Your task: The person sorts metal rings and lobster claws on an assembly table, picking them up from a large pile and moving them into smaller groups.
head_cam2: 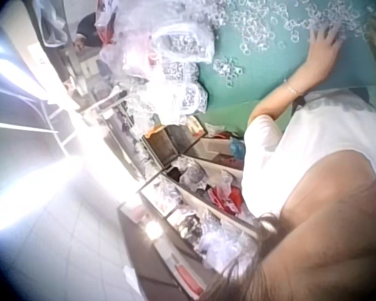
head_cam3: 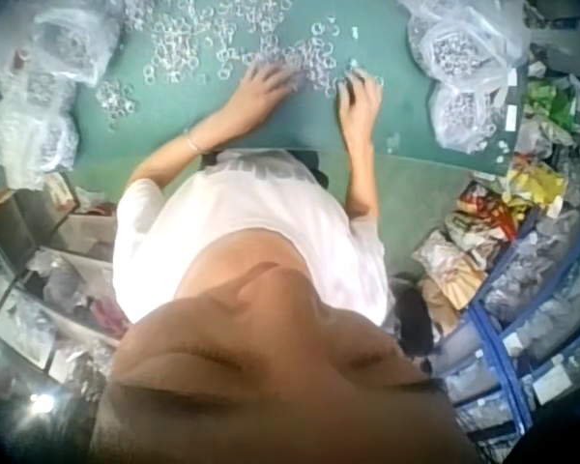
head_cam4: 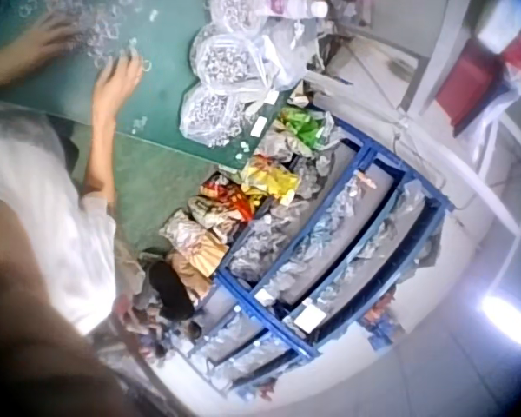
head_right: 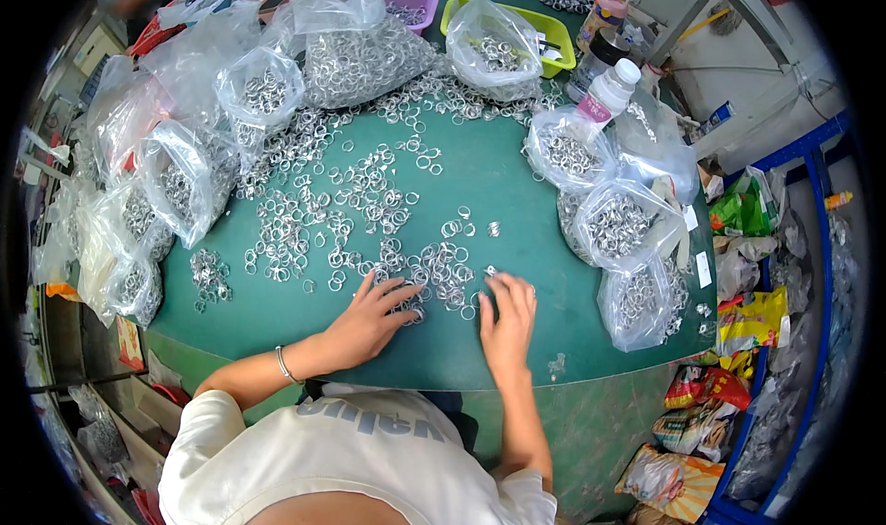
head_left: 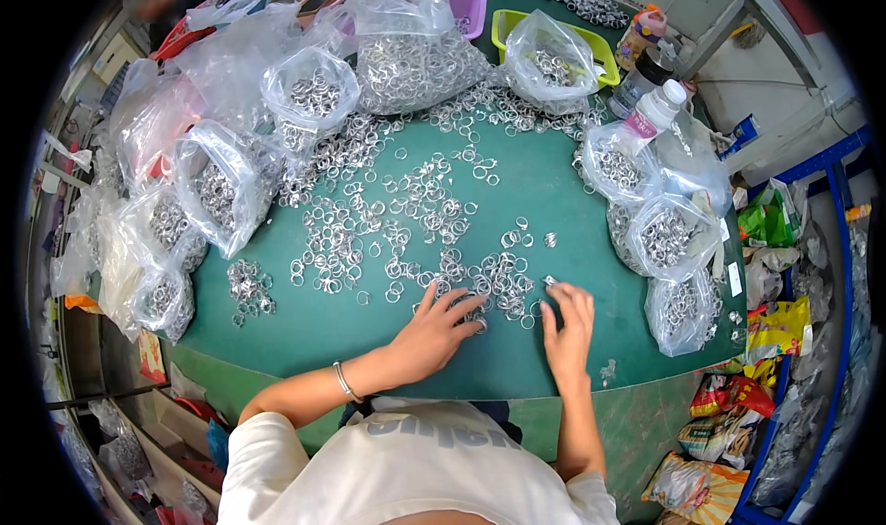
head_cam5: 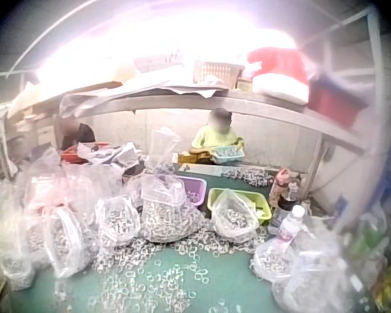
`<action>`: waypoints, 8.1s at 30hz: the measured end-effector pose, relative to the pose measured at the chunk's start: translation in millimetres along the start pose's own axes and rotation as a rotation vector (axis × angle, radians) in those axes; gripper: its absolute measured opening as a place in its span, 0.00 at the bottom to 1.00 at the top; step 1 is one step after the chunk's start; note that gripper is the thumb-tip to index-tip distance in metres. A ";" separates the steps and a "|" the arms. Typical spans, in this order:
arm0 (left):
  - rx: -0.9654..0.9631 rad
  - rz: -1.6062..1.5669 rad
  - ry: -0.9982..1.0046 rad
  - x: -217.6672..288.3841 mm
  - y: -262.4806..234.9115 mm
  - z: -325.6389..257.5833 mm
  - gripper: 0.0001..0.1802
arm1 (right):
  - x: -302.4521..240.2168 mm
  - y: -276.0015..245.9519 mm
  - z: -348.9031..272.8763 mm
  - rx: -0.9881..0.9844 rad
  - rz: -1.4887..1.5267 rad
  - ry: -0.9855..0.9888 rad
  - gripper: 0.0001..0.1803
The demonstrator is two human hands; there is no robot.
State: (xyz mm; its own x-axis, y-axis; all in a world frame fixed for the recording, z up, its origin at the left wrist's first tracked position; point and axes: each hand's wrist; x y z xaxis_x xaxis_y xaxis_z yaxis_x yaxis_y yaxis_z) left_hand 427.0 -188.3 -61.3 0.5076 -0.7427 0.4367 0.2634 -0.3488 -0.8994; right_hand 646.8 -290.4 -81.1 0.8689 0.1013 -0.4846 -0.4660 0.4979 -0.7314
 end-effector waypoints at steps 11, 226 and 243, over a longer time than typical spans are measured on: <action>0.135 -0.190 -0.180 -21.9 33.6 137.1 0.09 | 31.7 10.6 72.5 -0.052 -0.093 -0.073 0.09; 0.729 -0.258 -1.047 -115.8 -38.8 -203.1 0.25 | -214.3 195.6 83.2 -0.737 0.726 -0.384 0.05; 0.411 -0.167 -0.540 -241.2 -81.0 -186.2 0.57 | -267.1 274.5 86.3 -0.489 0.822 -0.213 0.38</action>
State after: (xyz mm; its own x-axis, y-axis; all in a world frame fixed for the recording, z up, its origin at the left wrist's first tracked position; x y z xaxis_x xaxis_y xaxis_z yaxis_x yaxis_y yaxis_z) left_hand 130.5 -87.4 -97.3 0.7422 -0.2726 0.6123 0.6081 -0.1101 -0.7862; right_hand 301.3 -106.4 -111.0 0.2321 0.4345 -0.8702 -0.9157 -0.2040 -0.3461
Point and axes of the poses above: each hand's wrist, its own z-axis towards the middle knuckle, its own y-axis out of the palm, x = y × z, and after that the axes turned 15 degrees about -y, right-handed
